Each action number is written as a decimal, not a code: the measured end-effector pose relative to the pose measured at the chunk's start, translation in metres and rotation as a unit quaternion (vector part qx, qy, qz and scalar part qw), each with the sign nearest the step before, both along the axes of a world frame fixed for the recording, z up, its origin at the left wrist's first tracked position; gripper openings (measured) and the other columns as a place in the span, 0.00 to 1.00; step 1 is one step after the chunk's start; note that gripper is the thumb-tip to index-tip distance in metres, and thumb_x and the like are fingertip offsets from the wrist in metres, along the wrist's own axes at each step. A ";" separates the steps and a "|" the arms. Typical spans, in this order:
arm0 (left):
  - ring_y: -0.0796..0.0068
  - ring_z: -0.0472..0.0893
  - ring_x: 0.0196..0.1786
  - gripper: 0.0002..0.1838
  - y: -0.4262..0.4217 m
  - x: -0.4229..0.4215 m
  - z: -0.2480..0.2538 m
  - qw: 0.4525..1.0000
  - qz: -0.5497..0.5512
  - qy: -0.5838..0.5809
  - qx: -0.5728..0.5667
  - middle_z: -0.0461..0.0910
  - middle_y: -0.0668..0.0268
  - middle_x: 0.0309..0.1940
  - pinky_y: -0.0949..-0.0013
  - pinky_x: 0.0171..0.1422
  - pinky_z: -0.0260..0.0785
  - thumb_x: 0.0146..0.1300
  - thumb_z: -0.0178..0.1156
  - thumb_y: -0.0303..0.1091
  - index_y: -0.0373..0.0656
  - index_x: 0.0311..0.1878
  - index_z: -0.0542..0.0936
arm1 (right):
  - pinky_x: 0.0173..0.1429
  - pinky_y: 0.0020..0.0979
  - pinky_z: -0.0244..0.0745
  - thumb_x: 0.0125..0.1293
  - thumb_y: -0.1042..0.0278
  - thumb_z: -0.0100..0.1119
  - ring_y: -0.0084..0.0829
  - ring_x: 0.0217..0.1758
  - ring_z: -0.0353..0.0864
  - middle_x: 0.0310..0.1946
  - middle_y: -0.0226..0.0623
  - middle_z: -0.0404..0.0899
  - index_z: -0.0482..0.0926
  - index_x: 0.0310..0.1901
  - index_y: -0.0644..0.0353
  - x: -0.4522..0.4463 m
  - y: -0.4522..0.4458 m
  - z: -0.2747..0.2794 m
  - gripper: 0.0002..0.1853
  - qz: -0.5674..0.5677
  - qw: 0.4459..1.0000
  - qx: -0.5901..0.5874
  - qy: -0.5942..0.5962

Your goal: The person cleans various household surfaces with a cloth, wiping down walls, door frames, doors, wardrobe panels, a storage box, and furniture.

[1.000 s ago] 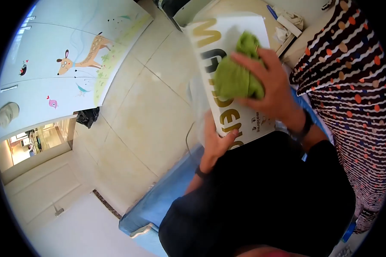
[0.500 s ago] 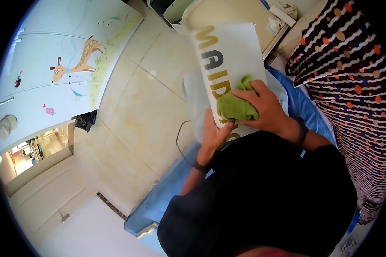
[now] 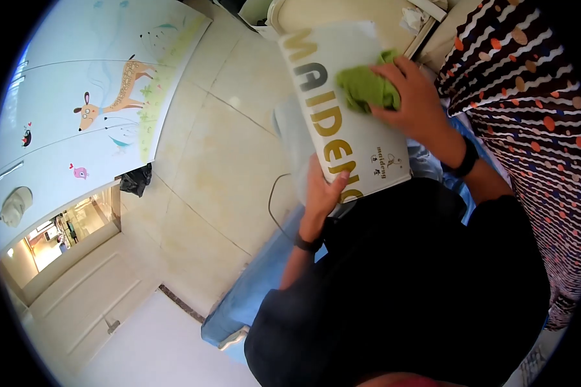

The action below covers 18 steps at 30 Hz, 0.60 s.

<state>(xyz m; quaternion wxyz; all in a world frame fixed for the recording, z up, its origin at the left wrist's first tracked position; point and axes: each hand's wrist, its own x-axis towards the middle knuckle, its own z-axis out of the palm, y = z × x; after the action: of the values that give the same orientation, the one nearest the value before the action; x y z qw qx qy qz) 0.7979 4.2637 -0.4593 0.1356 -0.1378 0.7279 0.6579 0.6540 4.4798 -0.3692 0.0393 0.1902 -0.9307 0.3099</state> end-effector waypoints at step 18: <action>0.61 0.79 0.51 0.29 -0.002 -0.002 -0.003 0.999 0.023 -0.012 0.024 0.79 0.54 0.49 0.60 0.58 0.71 0.61 0.61 0.45 0.34 0.59 0.71 | 0.60 0.42 0.72 0.43 0.58 0.75 0.48 0.59 0.73 0.53 0.48 0.72 0.76 0.59 0.48 -0.016 0.000 -0.026 0.36 0.058 0.994 -0.031 0.084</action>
<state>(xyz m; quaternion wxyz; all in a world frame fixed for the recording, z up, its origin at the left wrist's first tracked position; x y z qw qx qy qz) 0.7957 4.2619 -0.4627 0.1325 -0.1593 0.7066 0.6766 0.6379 4.4796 -0.3956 0.1051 0.2677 -0.9014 0.3237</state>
